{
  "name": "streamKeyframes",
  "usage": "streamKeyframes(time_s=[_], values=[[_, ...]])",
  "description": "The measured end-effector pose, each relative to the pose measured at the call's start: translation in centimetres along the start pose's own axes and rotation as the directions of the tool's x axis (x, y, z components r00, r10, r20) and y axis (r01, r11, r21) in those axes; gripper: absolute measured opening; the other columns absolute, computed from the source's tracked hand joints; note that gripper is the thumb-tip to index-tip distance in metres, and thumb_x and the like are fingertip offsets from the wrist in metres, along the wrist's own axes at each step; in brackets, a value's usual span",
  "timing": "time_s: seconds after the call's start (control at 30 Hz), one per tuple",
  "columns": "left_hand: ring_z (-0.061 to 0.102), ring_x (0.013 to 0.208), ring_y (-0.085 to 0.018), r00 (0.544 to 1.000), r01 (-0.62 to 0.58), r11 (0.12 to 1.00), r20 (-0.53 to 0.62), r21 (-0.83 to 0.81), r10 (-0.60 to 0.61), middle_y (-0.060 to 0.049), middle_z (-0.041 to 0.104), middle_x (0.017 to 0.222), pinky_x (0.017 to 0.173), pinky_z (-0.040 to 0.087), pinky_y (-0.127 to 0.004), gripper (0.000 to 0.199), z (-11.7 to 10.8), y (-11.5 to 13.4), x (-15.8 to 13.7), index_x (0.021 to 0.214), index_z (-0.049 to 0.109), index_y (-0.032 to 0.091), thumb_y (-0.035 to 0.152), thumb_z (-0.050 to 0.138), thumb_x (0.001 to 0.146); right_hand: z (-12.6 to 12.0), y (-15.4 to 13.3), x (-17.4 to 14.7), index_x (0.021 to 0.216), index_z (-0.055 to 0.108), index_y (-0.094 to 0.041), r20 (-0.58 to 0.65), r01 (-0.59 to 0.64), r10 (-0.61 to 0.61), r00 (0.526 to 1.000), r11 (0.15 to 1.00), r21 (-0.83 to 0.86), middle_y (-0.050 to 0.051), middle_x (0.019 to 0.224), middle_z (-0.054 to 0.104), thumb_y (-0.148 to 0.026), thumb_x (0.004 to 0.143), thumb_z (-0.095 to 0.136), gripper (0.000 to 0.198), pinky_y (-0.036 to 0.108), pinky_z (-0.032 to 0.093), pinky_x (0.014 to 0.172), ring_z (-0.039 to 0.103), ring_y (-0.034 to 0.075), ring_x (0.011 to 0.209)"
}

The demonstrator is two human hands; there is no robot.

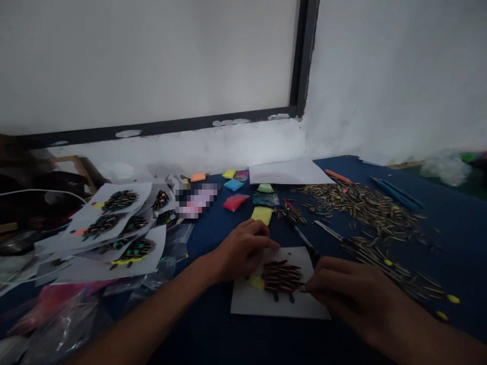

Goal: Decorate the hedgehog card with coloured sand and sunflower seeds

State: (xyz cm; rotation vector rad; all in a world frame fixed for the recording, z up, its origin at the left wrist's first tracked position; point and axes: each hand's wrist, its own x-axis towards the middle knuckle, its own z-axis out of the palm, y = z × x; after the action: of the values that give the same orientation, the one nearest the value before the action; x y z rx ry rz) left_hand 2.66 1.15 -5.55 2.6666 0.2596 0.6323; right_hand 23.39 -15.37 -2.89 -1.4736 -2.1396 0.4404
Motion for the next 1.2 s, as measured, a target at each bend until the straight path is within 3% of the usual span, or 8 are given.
streamKeyframes(time_s=[0.23, 0.7, 1.2], values=[[0.055, 0.095, -0.019, 1.0, -0.005, 1.0, -0.024, -0.012, 0.005, -0.009, 0.06, 0.104, 0.086, 0.046, -0.034, 0.042, 0.2, -0.3, -0.1, 0.109, 0.073, 0.019, 0.002, 0.048, 0.079, 1.2, 0.4, 0.2, 0.096, 0.067, -0.026, 0.016, 0.063, -0.061, 0.998, 0.992, -0.111, 0.002, 0.088, 0.068, -0.017, 0.098, 0.045, 0.024, 0.022, 0.044, 0.055, 0.067, 0.013, 0.069], [0.056, 0.095, -0.018, 1.0, -0.003, 1.0, -0.017, 0.0, 0.003, -0.009, 0.061, 0.104, 0.088, 0.046, -0.034, 0.042, 0.2, -0.3, 0.1, 0.108, 0.073, 0.02, 0.003, 0.048, 0.079, 2.5, 0.2, 0.4, 0.092, 0.064, -0.024, -0.127, 0.099, -0.16, 0.979, 0.917, -0.386, -0.001, 0.076, 0.062, -0.012, 0.094, 0.042, 0.025, 0.021, 0.034, 0.049, 0.056, 0.01, 0.056], [0.055, 0.093, -0.018, 1.0, -0.004, 1.0, -0.025, -0.006, 0.004, -0.009, 0.06, 0.102, 0.086, 0.046, -0.033, 0.041, 0.3, -0.4, 0.1, 0.108, 0.073, 0.02, 0.004, 0.048, 0.08, 2.5, -0.3, 0.9, 0.079, 0.058, -0.021, -0.061, 0.184, -0.251, 0.966, 0.832, -0.523, -0.002, 0.069, 0.059, 0.001, 0.076, 0.045, 0.025, 0.023, 0.023, 0.045, 0.052, 0.01, 0.053]])
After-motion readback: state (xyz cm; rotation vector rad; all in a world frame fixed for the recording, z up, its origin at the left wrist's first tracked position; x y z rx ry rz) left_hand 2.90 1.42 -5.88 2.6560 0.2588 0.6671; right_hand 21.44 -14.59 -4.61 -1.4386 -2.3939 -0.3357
